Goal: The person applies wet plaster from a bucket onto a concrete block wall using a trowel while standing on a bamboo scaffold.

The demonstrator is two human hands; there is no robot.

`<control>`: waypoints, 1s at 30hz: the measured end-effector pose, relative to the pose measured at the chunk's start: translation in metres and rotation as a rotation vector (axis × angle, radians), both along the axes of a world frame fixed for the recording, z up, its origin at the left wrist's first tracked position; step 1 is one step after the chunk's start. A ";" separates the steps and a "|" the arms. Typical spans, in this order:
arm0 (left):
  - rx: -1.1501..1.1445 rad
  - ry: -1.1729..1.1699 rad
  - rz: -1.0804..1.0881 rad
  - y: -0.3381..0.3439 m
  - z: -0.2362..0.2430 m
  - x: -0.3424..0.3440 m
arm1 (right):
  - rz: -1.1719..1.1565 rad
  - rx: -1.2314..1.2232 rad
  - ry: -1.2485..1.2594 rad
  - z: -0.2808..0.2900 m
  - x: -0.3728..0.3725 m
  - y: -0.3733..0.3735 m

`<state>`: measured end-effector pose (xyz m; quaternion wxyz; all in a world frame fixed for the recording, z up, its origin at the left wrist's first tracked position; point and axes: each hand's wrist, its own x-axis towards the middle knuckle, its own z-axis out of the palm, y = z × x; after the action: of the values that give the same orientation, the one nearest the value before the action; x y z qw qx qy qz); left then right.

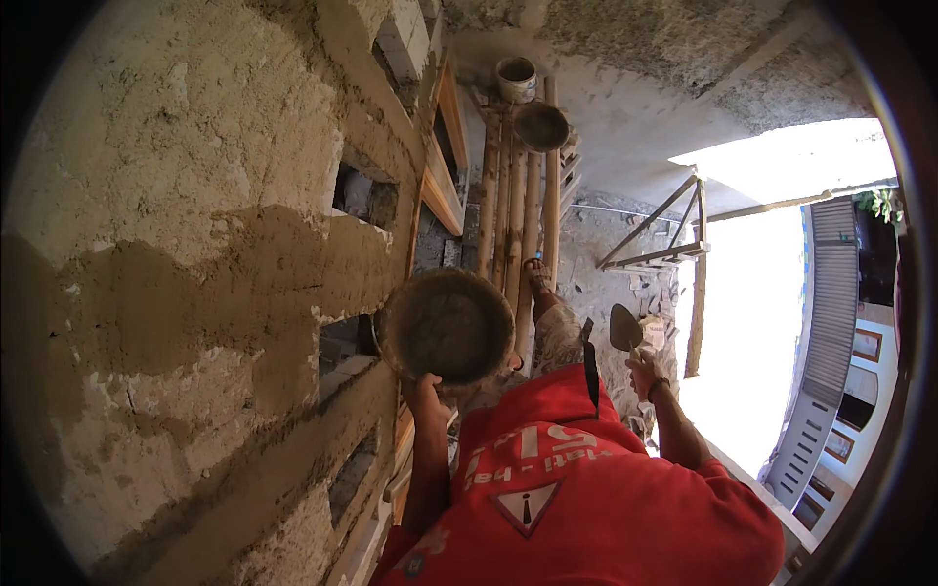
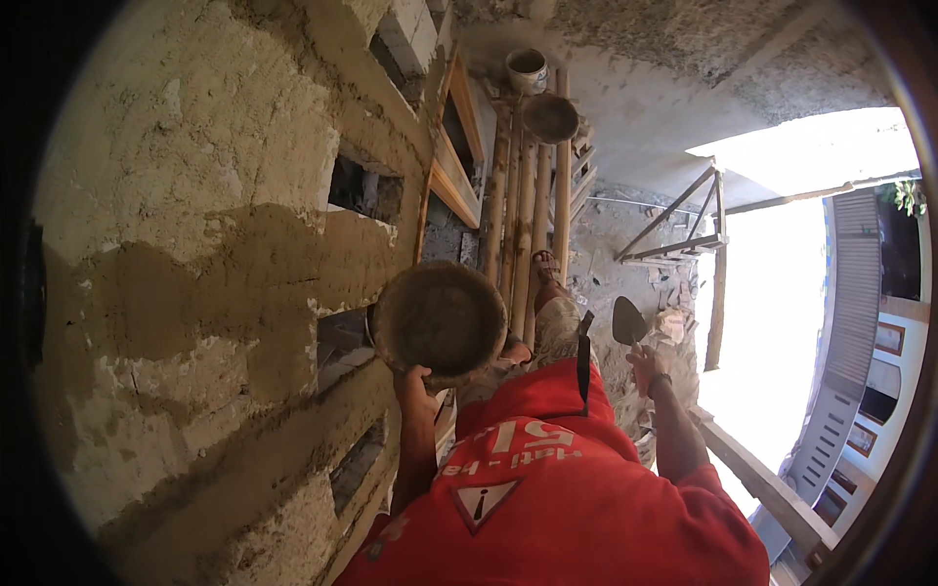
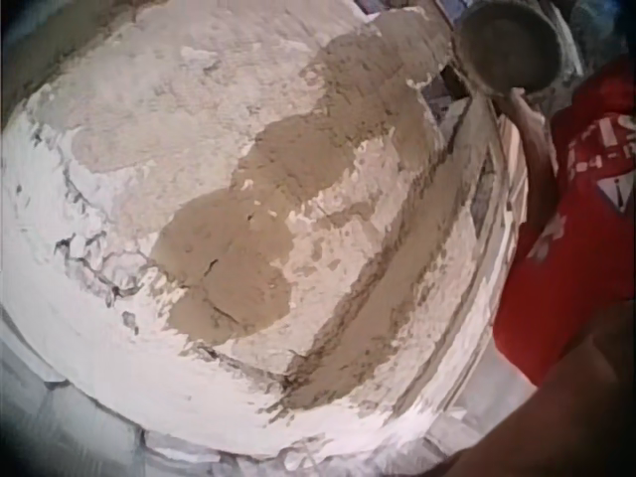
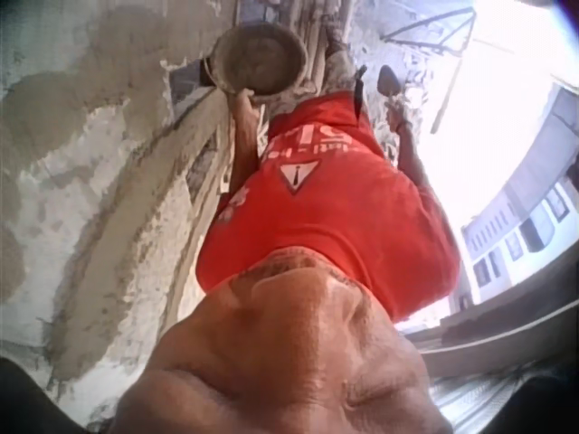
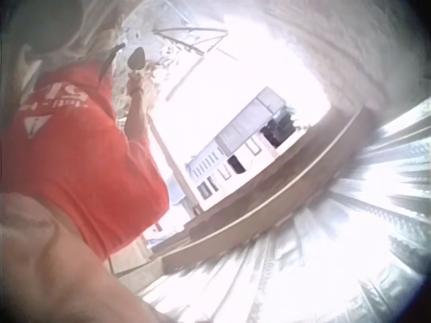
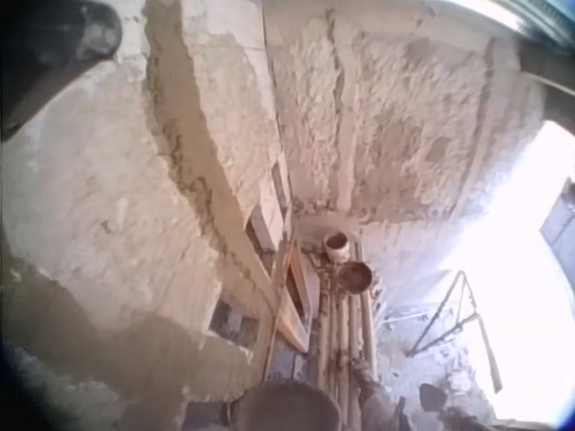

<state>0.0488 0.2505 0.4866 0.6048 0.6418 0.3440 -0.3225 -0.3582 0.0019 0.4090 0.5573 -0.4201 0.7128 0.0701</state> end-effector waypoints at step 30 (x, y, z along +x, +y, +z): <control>-0.025 0.018 -0.074 -0.365 -0.156 0.166 | 0.518 -0.397 -0.158 -0.002 0.271 -0.425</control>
<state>0.2152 -0.1150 0.3307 0.5972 0.6437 0.3213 -0.3548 -0.0868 -0.4233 0.4073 0.4819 -0.6916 0.5367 0.0365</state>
